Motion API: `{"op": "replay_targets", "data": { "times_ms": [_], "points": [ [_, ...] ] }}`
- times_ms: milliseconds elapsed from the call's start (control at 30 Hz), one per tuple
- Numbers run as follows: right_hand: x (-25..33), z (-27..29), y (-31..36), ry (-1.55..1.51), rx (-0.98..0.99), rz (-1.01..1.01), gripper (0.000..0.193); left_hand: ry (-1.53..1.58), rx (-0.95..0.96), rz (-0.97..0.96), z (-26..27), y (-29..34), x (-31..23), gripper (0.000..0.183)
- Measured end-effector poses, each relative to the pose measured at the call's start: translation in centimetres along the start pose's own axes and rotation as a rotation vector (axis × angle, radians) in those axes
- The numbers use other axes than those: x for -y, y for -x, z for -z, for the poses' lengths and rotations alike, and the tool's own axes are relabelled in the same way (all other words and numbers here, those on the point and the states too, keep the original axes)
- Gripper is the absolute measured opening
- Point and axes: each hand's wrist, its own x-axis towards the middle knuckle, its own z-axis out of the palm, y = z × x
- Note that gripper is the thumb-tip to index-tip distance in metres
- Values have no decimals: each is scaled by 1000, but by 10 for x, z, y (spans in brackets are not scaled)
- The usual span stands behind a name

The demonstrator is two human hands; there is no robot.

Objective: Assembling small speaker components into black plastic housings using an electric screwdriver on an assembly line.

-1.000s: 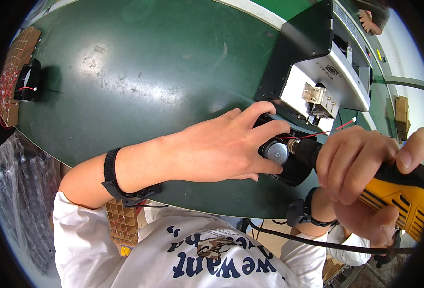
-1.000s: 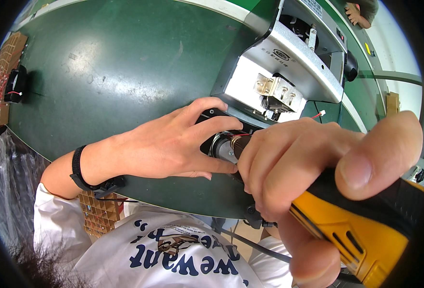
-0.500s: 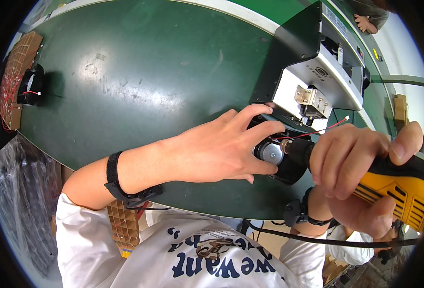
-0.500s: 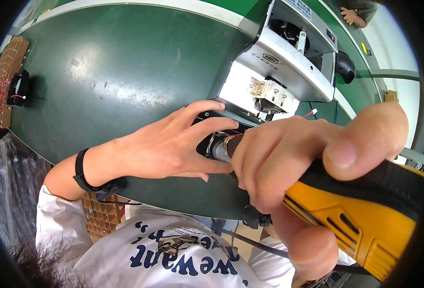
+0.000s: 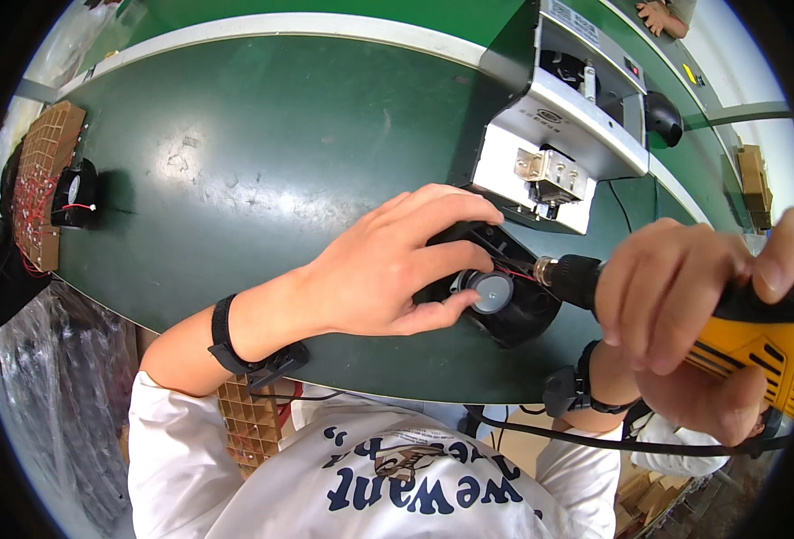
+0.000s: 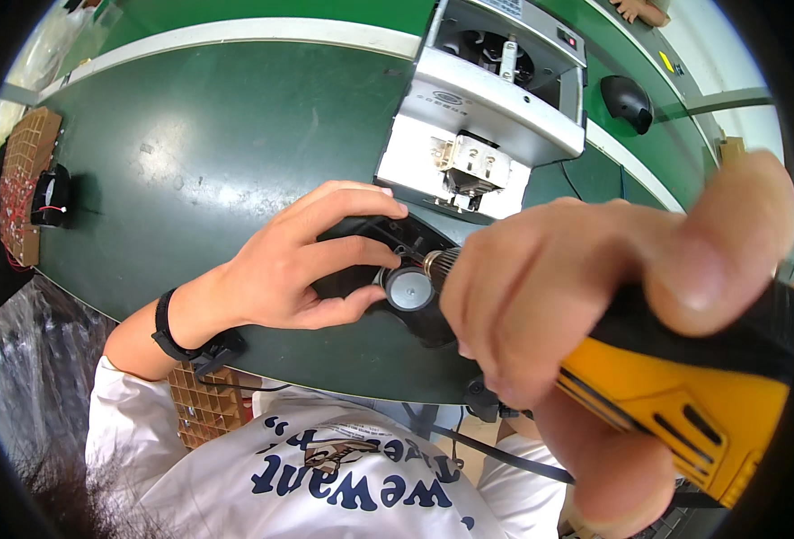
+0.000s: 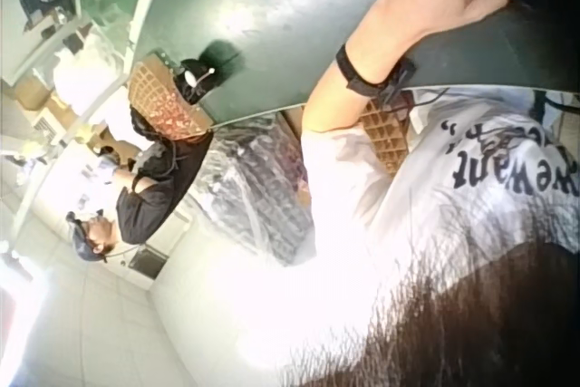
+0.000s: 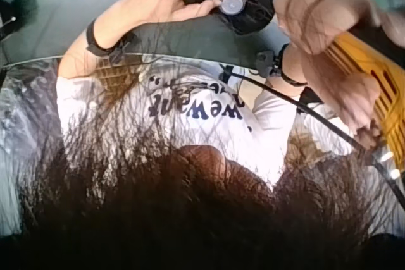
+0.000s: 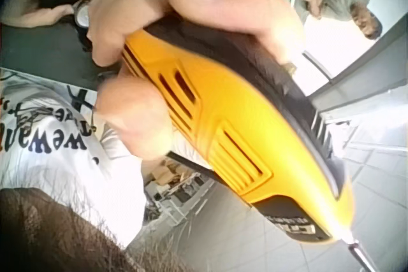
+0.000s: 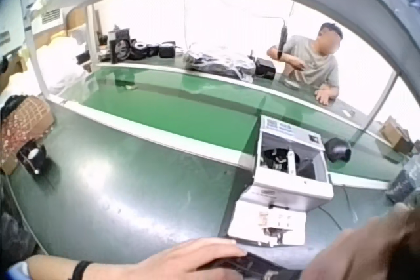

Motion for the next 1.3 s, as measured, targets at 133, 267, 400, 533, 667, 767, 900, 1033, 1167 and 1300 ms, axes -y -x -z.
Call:
{"op": "replay_targets", "data": {
  "times_ms": [133, 267, 400, 533, 667, 767, 900, 1033, 1167, 1300],
  "points": [
    [-7, -14, 4, -135, -125, -88, 55, -57, 8, 118, 2, -3, -16, 31],
    [-2, -7, 0, -151, -15, -49, 54, -238, 65, 129, 2, -12, -26, 27],
    [6, -14, 2, -175, -96, -40, 52, -377, 148, 125, 2, -21, -31, 18],
    [8, -20, 1, -222, -154, -48, 50, -452, 158, 122, 0, -20, -30, 15],
    [13, -16, -2, -28, -174, -85, 48, -445, 177, 110, 1, -23, -28, 14],
    [10, -19, -1, -12, -208, -72, 47, -399, 160, 91, 4, -23, -25, 14],
    [2, -28, -5, -115, -234, -13, 45, -335, 174, 73, 9, -22, -20, 20],
    [3, -26, -2, -147, -197, -37, 44, -320, 171, 42, 9, -23, -18, 20],
    [0, -24, -2, -190, -178, -42, 44, -258, 148, 41, 12, -22, -19, 19],
    [-1, -22, -3, -169, -172, -36, 44, -246, 148, 34, 11, -22, -17, 18]
  ]
}}
